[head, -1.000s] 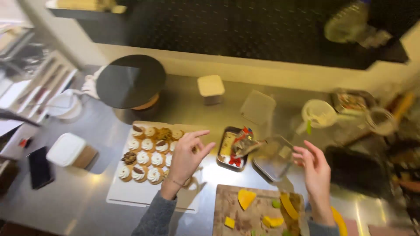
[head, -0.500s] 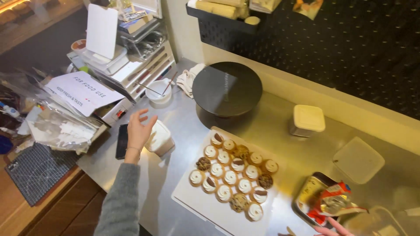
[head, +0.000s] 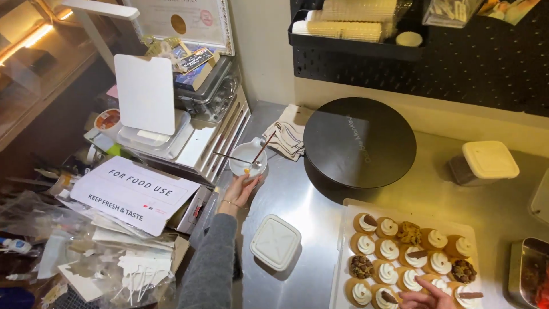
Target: The person decorates a tray of cupcakes by placing small pieces of fruit on top of the frosting. They use a small brush to apply a liquid to the fruit pieces before arranging them on the cupcakes.
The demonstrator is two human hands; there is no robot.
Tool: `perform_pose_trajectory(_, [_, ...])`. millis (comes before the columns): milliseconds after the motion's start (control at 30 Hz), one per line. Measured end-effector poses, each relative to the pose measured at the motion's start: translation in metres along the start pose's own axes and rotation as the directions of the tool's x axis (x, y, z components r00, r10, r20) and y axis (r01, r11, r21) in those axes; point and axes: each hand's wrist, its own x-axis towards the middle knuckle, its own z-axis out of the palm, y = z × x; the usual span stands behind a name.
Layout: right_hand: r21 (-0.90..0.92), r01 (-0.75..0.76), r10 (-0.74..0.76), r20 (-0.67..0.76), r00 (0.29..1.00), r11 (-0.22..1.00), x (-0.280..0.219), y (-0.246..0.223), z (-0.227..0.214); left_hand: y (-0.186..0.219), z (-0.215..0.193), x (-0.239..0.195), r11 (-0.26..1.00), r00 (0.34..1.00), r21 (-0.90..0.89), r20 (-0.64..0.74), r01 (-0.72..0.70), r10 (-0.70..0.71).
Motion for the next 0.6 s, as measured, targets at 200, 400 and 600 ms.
perform_pose_trajectory(200, [-0.466,0.306,-0.418,-0.158,0.894,0.830,-0.182,-0.019,0.240,0.023,0.068,-0.154,0.965,0.978,0.167,0.090,-0.202,0.189])
perform_pose_trajectory(400, [-0.252,0.556,-0.530,0.167,0.831,0.792,-0.174,-0.019,0.253,-0.034,0.123,-0.332,0.883,0.984,0.458,0.177,-0.106,0.026])
perform_pose_trajectory(600, [-0.361,0.750,-0.775,0.104,0.624,0.555,-0.247,-0.061,0.164,-0.173,0.151,-0.423,0.818,0.943,0.575,0.283,-0.021,-0.175])
